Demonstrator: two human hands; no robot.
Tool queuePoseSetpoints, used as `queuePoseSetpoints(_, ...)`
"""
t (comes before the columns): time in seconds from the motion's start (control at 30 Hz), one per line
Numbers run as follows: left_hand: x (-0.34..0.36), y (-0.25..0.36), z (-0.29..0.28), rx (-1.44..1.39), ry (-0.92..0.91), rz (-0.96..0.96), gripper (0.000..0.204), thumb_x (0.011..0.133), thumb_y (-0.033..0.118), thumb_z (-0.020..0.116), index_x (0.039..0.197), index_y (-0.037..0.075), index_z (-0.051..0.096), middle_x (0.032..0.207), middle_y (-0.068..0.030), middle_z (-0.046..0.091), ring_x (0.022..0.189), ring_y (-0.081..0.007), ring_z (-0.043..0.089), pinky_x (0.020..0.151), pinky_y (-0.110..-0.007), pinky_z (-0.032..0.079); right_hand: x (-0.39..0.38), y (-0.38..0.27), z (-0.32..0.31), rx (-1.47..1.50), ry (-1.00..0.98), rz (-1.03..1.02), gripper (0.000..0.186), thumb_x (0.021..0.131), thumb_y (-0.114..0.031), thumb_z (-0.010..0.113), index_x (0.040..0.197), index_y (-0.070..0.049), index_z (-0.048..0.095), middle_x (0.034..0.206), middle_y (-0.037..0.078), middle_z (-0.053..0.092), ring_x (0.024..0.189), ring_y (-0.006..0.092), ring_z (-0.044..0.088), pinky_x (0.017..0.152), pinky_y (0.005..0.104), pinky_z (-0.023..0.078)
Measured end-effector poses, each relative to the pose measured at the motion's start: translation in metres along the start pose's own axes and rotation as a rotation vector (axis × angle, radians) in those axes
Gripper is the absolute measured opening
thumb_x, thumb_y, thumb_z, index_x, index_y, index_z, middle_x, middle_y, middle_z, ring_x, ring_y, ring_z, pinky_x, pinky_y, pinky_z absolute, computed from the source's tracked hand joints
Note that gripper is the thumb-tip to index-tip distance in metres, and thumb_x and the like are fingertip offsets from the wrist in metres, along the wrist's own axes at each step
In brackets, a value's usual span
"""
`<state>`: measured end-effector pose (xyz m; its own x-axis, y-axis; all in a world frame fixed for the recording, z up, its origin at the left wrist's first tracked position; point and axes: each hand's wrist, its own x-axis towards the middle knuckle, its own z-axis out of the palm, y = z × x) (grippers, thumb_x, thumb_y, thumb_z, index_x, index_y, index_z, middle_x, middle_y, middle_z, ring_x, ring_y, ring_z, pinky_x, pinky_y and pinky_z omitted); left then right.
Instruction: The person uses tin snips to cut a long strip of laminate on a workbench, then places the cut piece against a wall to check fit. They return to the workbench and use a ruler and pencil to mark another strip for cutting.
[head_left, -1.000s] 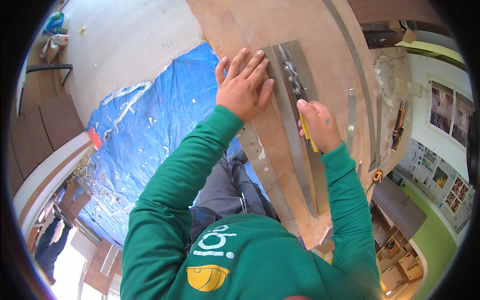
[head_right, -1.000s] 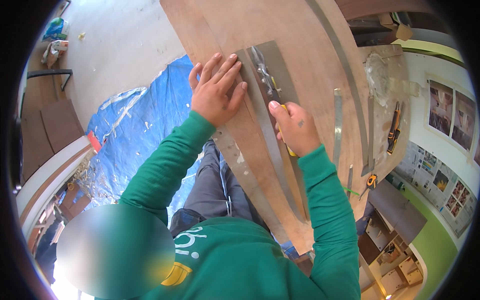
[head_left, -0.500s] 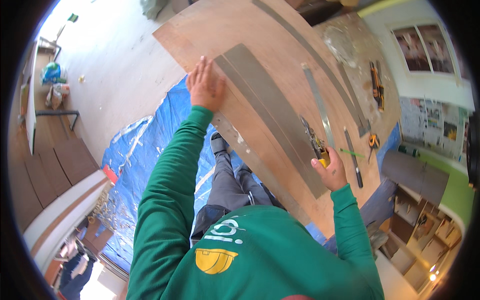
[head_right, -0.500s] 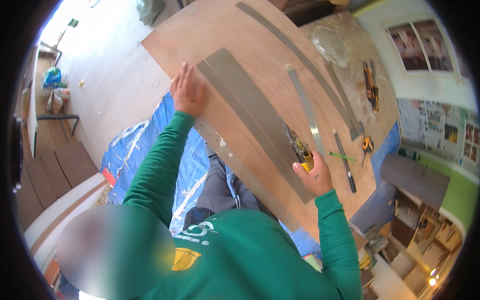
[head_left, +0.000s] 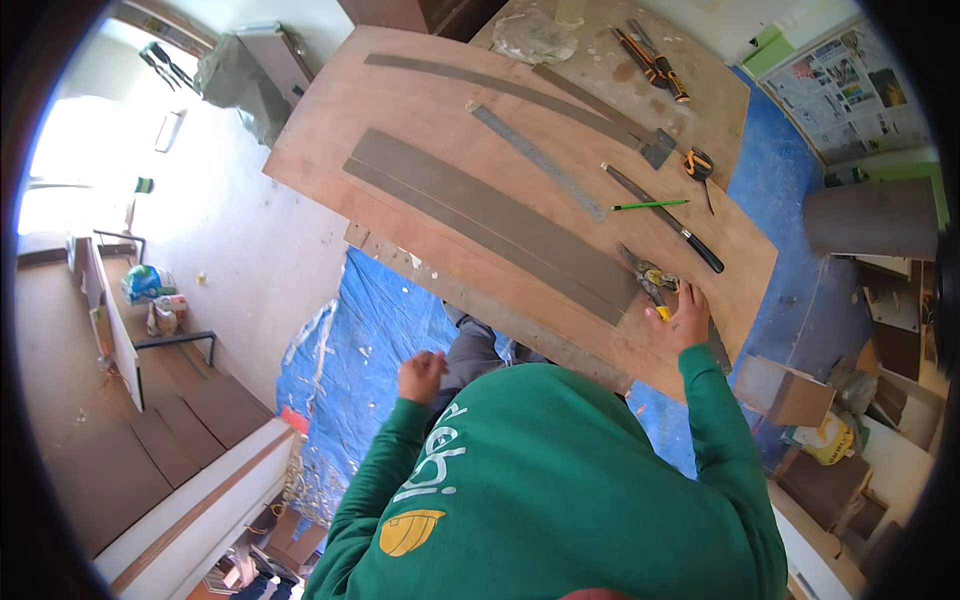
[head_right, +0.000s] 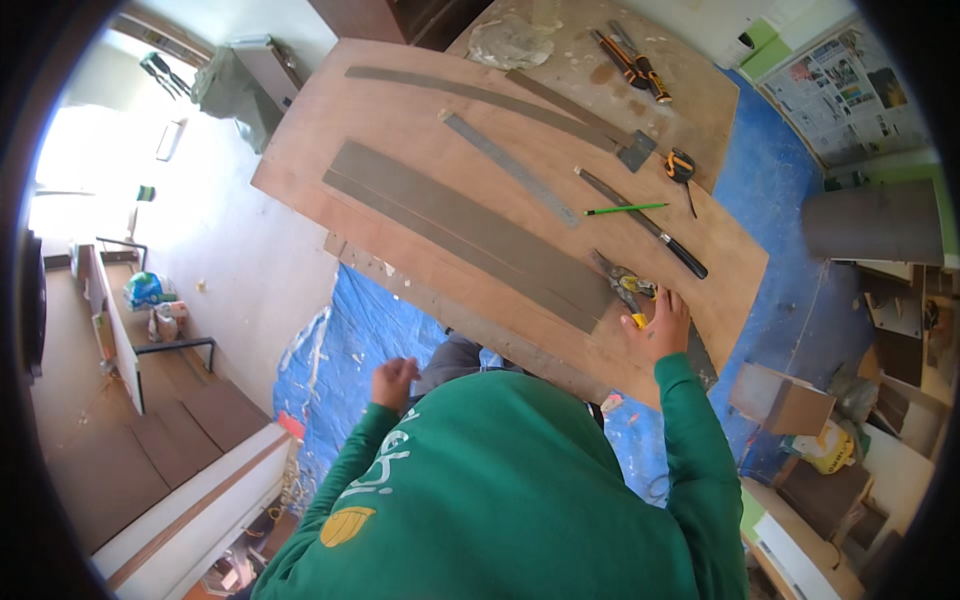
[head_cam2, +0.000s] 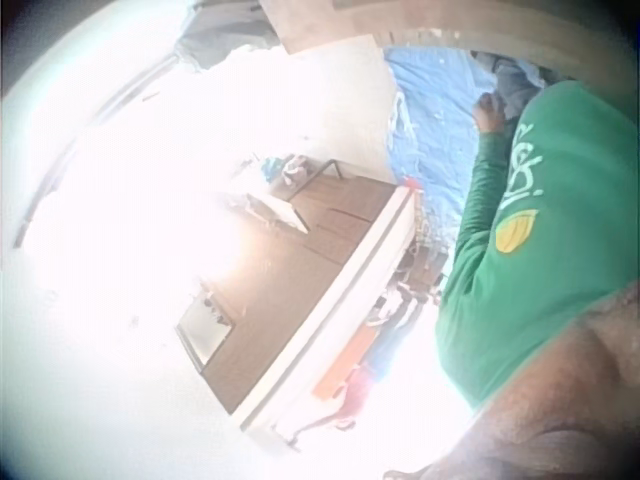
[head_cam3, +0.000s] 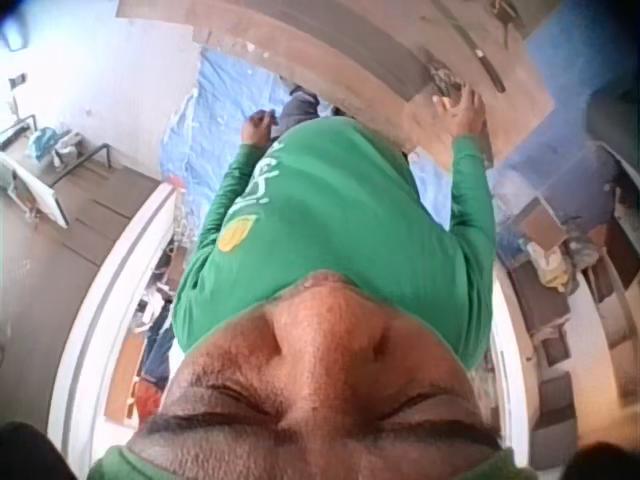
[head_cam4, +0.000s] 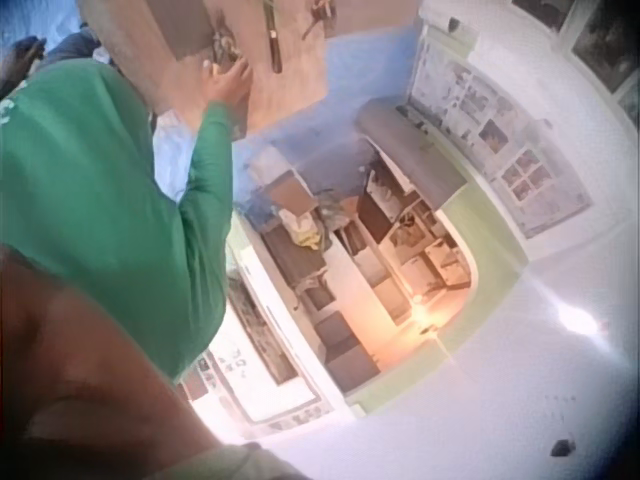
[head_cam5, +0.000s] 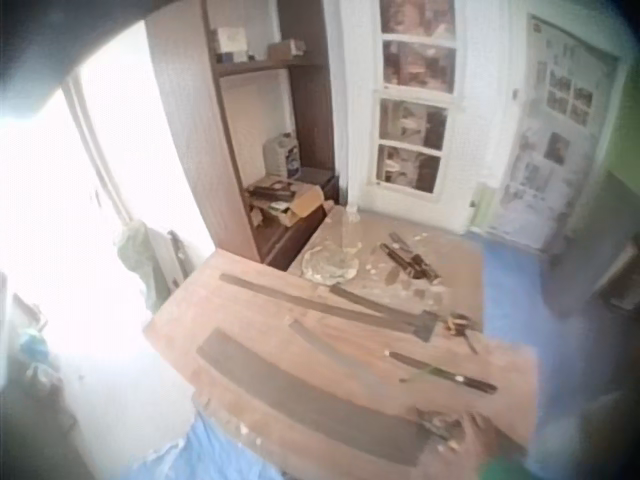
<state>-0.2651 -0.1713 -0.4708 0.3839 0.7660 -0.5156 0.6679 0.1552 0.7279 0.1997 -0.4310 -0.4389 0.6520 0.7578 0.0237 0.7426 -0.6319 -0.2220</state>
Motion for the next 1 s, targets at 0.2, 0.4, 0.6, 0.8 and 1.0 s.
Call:
queuePoseSetpoints(0.2, -0.033, 0.066, 0.01, -0.281, -0.601, -0.104, 0.041, 0.107, 0.03, 0.06, 0.137, 0.002, 0.066, 0.131, -0.0152, 0.071, 0.118, -0.0219, 0.067, 0.106, -0.037, 0.051, 0.016, 0.004, 0.009, 0.013, -0.014, -0.049, 0.102, 0.071, -0.055, 0.086, 0.147, 0.002, 0.049, 0.136, 0.026, 0.053, 0.128, 0.0452, 0.048, 0.111, 0.0579, 0.037)
queuePoseSetpoints(0.4, -0.058, 0.154, -0.026, -0.587, -0.877, 0.121, 0.051, 0.108, 0.033, 0.055, 0.139, -0.007, 0.064, 0.148, -0.0194, 0.061, 0.136, -0.0253, 0.057, 0.119, -0.037, 0.039, 0.038, -0.004, 0.013, -0.029, 0.0, -0.076, 0.122, 0.062, -0.067, 0.09, 0.156, -0.004, 0.042, 0.146, 0.025, 0.046, 0.139, 0.0463, 0.04, 0.12, 0.0614, 0.027)
queuePoseSetpoints(0.6, -0.076, 0.138, -0.019, -0.409, -0.734, 0.033, 0.049, 0.107, 0.035, 0.057, 0.137, -0.003, 0.067, 0.145, -0.0158, 0.065, 0.131, -0.0278, 0.062, 0.117, -0.037, 0.041, 0.035, -0.025, 0.004, -0.07, 0.213, -0.191, 0.099, 0.074, -0.056, 0.088, 0.149, -0.003, 0.049, 0.142, 0.022, 0.051, 0.137, 0.0415, 0.046, 0.115, 0.0587, 0.035)
queuePoseSetpoints(0.8, -0.053, -0.04, 0.001, 0.337, -0.336, 0.189, 0.042, 0.104, 0.041, 0.061, 0.125, 0.008, 0.075, 0.117, -0.0158, 0.078, 0.107, -0.0311, 0.073, 0.098, -0.041, 0.054, 0.022, -0.089, 0.034, 0.496, -0.381, -0.268, 0.042, 0.086, -0.027, 0.079, 0.118, -0.006, 0.06, 0.119, 0.014, 0.057, 0.114, 0.0367, 0.057, 0.094, 0.0509, 0.048)
queuePoseSetpoints(1.0, -0.101, -0.203, -0.043, 0.46, -0.086, -0.198, 0.051, 0.097, 0.051, 0.064, 0.111, 0.005, 0.079, 0.109, -0.02, 0.078, 0.101, -0.0339, 0.074, 0.09, -0.043, 0.055, 0.004, -0.137, 0.041, 0.234, -0.152, -0.301, 0.044, 0.087, -0.022, 0.077, 0.123, -0.007, 0.057, 0.116, 0.017, 0.058, 0.111, 0.0389, 0.058, 0.094, 0.0499, 0.049)
